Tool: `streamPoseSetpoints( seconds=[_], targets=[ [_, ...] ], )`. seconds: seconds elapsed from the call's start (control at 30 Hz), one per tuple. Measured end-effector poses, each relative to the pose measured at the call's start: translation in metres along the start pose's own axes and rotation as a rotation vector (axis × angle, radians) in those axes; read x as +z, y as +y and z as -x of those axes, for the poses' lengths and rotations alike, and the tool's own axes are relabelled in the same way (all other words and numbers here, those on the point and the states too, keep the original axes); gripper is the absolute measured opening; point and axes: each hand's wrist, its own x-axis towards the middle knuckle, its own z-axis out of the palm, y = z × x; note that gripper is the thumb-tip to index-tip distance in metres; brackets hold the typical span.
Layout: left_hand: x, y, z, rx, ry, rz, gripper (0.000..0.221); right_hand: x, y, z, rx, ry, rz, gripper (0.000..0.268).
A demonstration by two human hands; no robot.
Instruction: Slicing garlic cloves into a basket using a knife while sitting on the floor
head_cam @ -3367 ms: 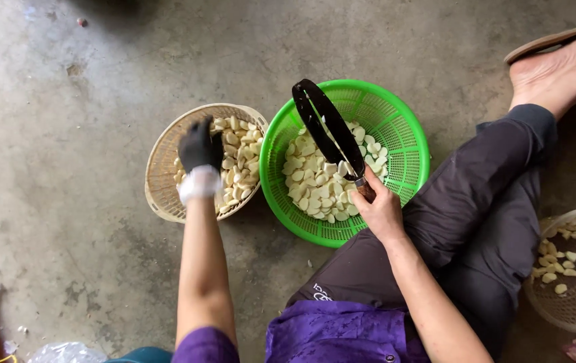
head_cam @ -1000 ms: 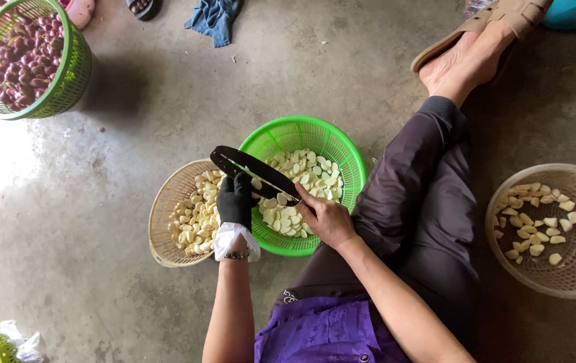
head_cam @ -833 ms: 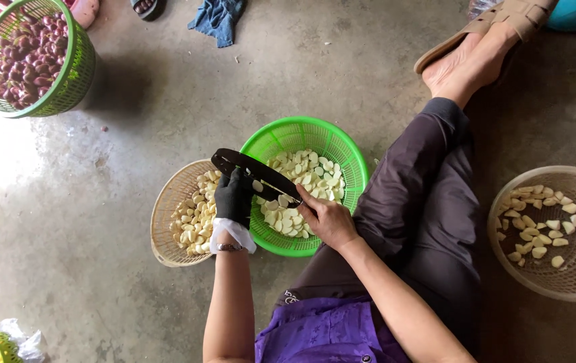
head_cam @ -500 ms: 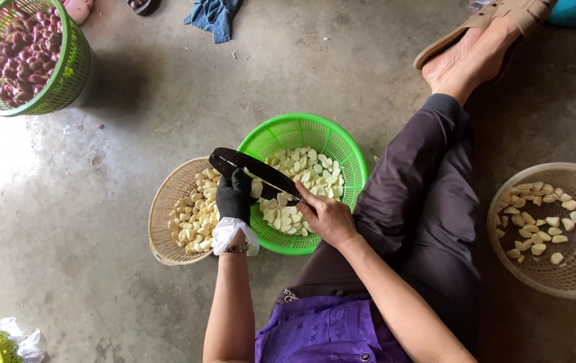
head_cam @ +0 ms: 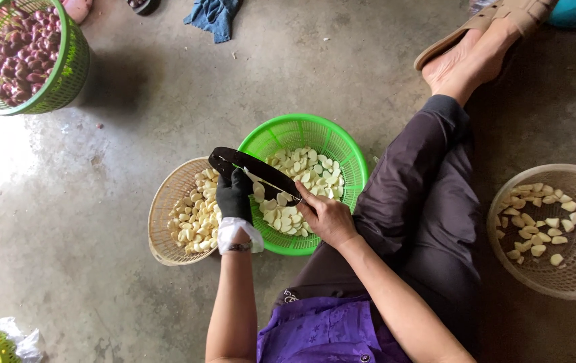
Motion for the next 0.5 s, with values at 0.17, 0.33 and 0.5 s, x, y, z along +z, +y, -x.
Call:
streamPoseSetpoints(
  seconds=[0.17,0.33,0.5],
  targets=[
    [0.004,0.031,0.024,0.041,0.035,-0.326,0.044,0.001,0.003,0.000,-0.050,0.071,0.077,0.053],
    [-0.008,-0.043,0.011,0.473,-0.139,-0.573,0.041,0.000,0.005,-0.001,-0.113,0.167,0.137,0.065],
    [0.017,0.040,0.082,-0.024,-0.381,-0.478,0.053,0.007,0.013,0.000,-0.081,0.300,0.230,0.095]
  ],
)
